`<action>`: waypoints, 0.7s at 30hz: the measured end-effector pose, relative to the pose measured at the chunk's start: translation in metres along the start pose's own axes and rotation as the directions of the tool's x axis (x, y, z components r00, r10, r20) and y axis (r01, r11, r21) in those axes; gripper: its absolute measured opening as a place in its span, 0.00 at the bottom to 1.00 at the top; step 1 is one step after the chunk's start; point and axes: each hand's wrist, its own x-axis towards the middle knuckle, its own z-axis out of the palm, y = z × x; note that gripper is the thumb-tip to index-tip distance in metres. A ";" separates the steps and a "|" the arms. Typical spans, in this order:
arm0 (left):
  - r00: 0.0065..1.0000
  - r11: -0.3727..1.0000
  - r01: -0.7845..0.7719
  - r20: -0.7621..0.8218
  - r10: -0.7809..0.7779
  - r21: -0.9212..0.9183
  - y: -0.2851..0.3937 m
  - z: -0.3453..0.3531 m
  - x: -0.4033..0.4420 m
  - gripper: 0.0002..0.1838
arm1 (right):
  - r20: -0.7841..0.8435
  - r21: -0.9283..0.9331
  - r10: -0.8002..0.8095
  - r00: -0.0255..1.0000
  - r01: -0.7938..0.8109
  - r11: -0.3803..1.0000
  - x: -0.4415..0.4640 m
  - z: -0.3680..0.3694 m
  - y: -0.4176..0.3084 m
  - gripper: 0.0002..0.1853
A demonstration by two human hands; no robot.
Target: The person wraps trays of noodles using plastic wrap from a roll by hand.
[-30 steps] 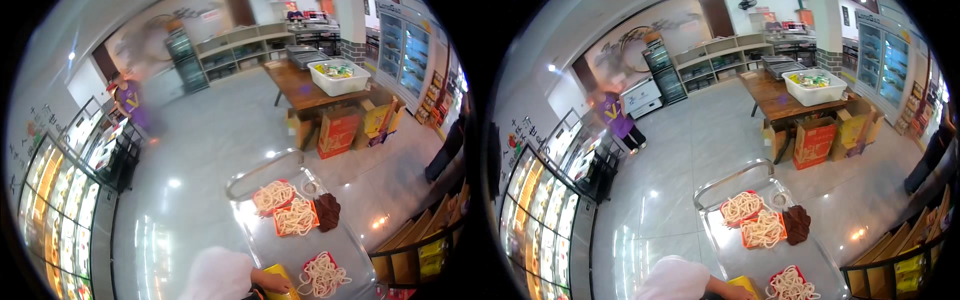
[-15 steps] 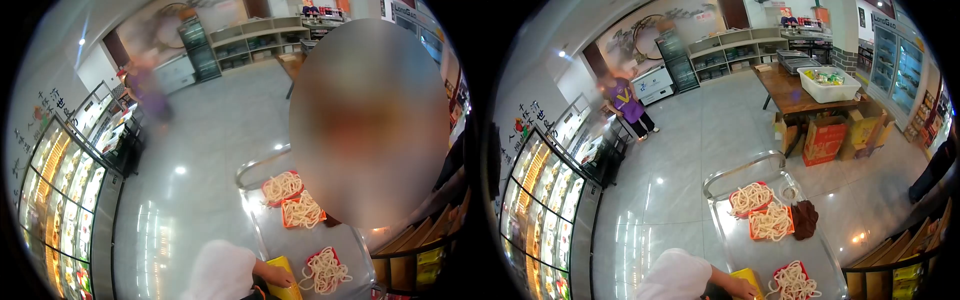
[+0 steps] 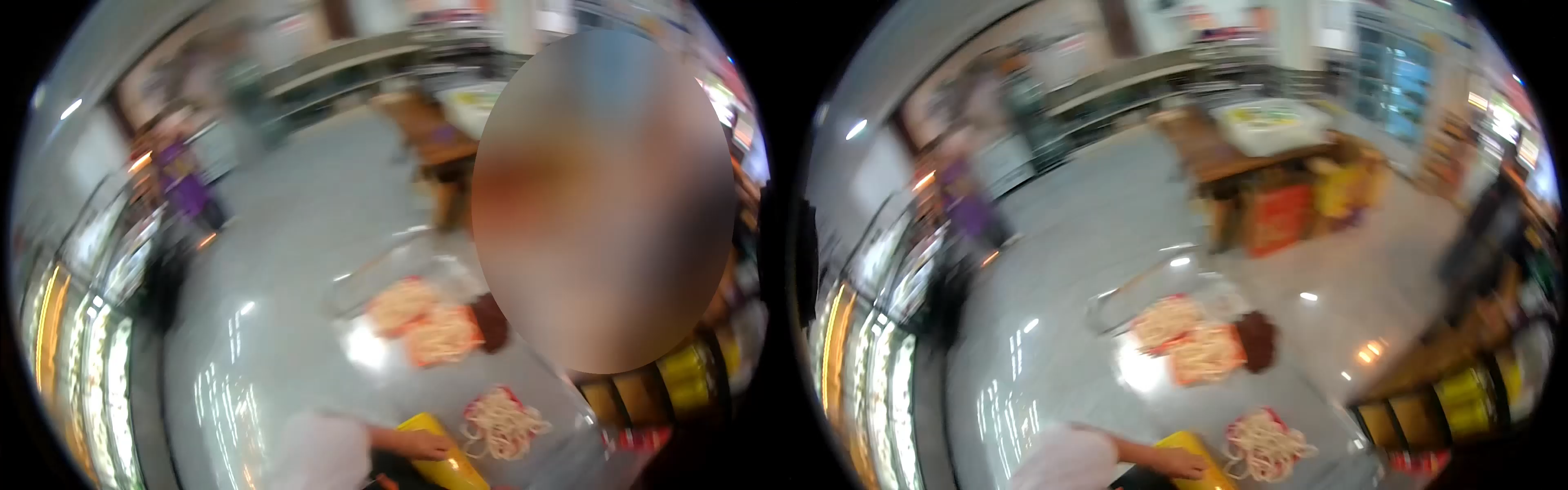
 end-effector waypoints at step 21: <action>0.949 0.975 0.215 0.244 -0.197 -0.049 0.078 -0.052 -0.034 0.04 | 0.199 -0.599 -0.592 0.781 0.575 0.557 -0.093 0.101 0.026 0.17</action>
